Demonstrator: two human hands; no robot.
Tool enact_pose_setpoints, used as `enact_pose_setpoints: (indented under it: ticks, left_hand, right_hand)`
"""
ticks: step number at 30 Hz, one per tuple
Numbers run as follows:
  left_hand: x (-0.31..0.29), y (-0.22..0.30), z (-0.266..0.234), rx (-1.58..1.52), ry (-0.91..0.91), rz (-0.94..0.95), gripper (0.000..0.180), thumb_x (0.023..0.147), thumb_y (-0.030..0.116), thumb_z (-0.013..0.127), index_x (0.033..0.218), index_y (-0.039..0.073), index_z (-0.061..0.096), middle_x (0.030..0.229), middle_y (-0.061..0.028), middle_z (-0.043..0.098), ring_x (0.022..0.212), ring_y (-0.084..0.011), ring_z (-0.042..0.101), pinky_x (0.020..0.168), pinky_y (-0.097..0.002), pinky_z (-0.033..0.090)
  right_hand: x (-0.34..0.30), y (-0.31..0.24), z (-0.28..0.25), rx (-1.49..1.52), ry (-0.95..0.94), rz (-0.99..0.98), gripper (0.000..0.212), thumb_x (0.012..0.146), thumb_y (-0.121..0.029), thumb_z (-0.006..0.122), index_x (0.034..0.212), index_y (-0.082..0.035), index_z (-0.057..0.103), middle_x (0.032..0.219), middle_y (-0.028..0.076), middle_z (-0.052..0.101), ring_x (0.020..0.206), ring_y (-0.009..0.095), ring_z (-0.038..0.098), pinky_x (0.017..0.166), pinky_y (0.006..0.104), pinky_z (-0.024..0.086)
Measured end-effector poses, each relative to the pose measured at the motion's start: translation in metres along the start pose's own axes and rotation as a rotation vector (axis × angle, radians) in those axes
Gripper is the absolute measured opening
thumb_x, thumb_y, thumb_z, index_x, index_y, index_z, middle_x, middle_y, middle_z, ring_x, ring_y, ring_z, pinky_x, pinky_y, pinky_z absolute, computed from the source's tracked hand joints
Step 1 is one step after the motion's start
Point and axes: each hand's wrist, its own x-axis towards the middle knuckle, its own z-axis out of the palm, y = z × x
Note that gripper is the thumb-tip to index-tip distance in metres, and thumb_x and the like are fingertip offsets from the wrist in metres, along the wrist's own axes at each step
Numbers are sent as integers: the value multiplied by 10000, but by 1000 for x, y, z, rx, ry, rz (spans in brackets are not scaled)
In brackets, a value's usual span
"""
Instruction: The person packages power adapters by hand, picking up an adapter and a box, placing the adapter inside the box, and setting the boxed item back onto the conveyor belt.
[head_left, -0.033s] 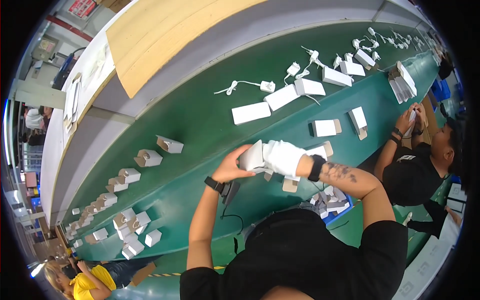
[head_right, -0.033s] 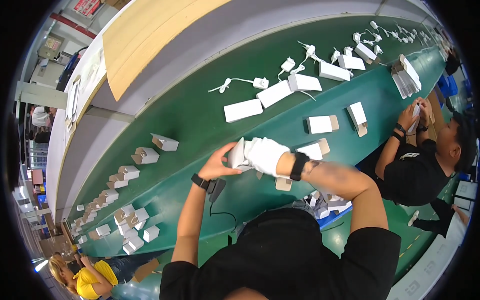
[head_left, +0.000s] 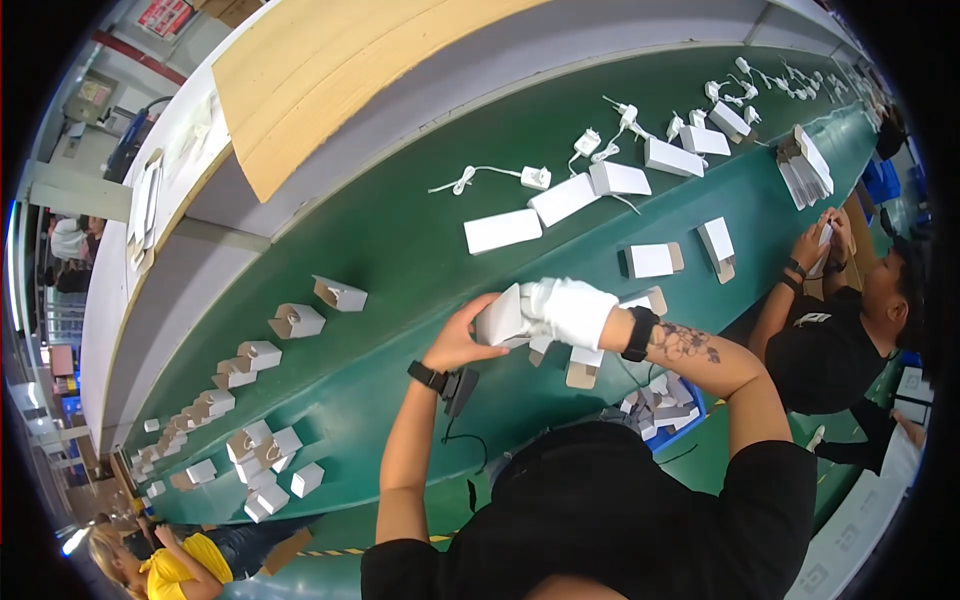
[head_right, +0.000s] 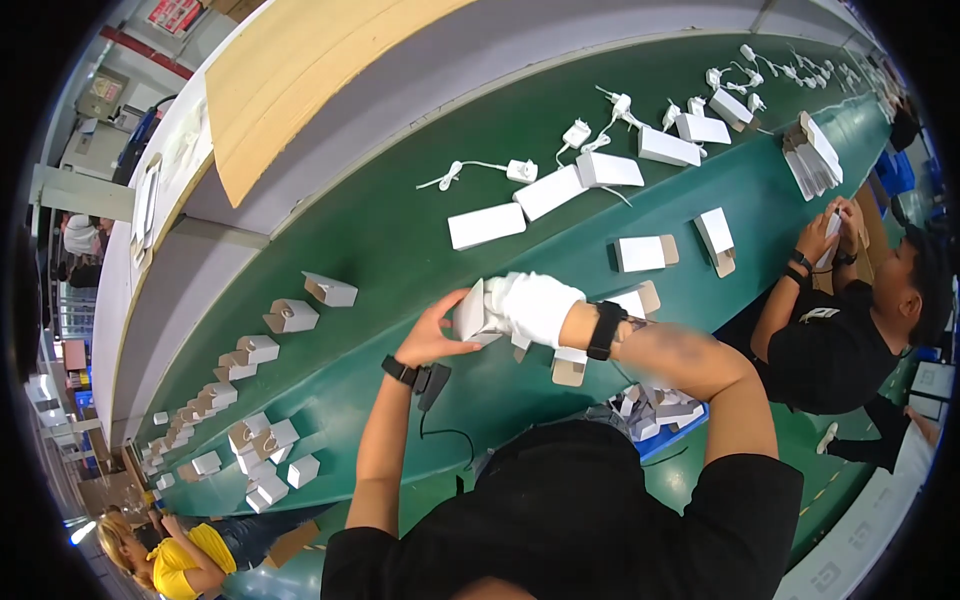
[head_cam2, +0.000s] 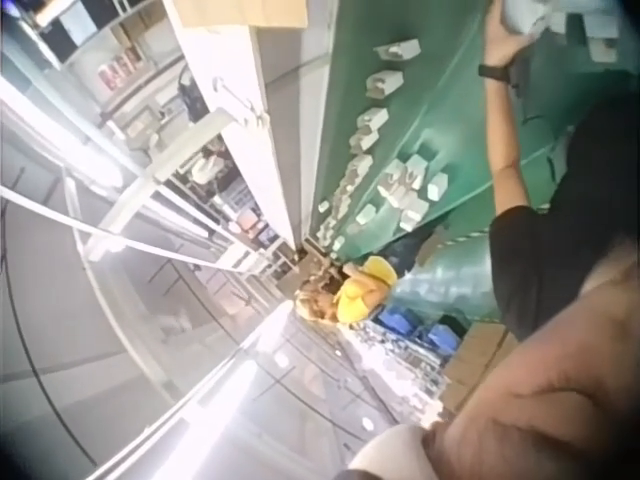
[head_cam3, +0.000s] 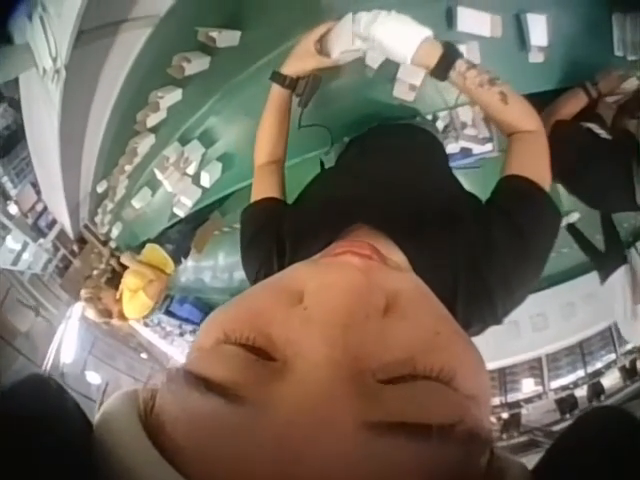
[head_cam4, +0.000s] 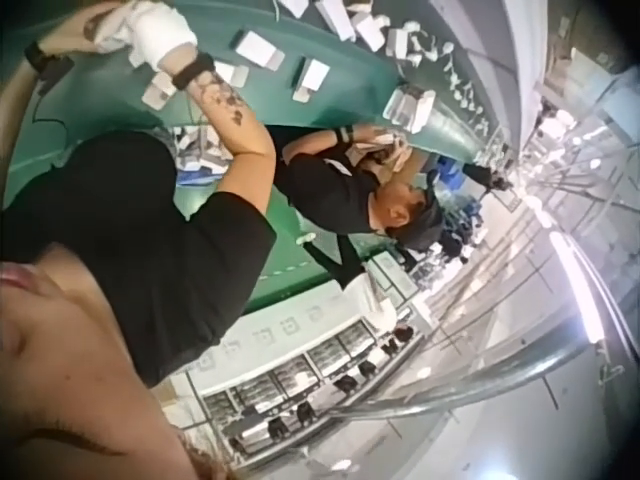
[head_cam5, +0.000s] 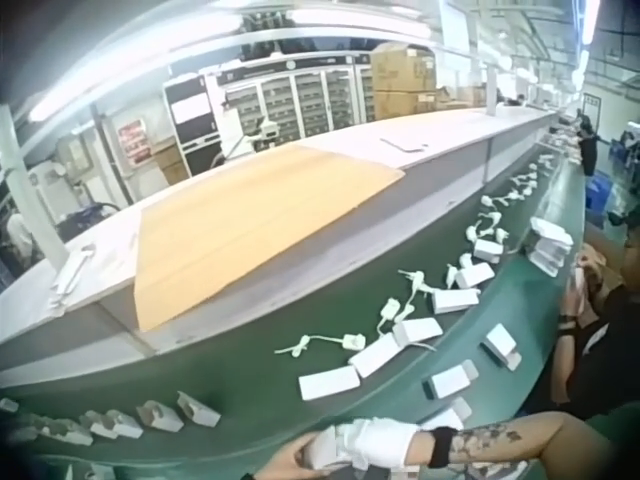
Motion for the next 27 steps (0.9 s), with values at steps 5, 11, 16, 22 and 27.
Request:
enact_pose_setpoints:
  ticks: [5,11,16,22,27]
  left_hand:
    - [25,-18,19,131,119,218,704,585,226,824,1186,53,500,1179,-81,525,1079,-212,515,879,-322,431]
    - [8,-57,-31,159,825,288,634,592,144,795,1137,23,496,1072,-102,547,970,-222,552,879,-347,435]
    - [4,-127,-68,73,909,333,677,611,116,790,1180,5,441,1082,-86,508,1002,-206,509,915,-339,400]
    - [-34,-61,-14,304,1320,180,627,750,113,693,1286,12,383,1208,-108,483,1072,-213,498,899,-349,413]
    - [-3,7,67,-1428,28,-203,618,891,512,474,1214,-16,464,1207,-161,527,1061,-246,535,933,-383,411]
  right_hand:
    - [33,11,37,310,0,-90,168,735,-169,584,867,-66,587,818,117,596,725,315,598,613,392,480]
    - [54,104,9,86,460,519,249,722,-267,657,880,-93,579,890,118,627,878,294,612,678,380,488]
    - [102,179,76,4,55,891,394,681,-346,743,898,-55,591,818,125,634,804,323,621,695,395,490]
    - [95,135,34,259,301,598,435,639,-318,770,907,-24,594,840,147,626,795,322,625,701,361,496]
    - [61,54,-21,389,726,288,410,647,-305,754,912,-37,593,825,135,591,708,289,608,644,354,497]
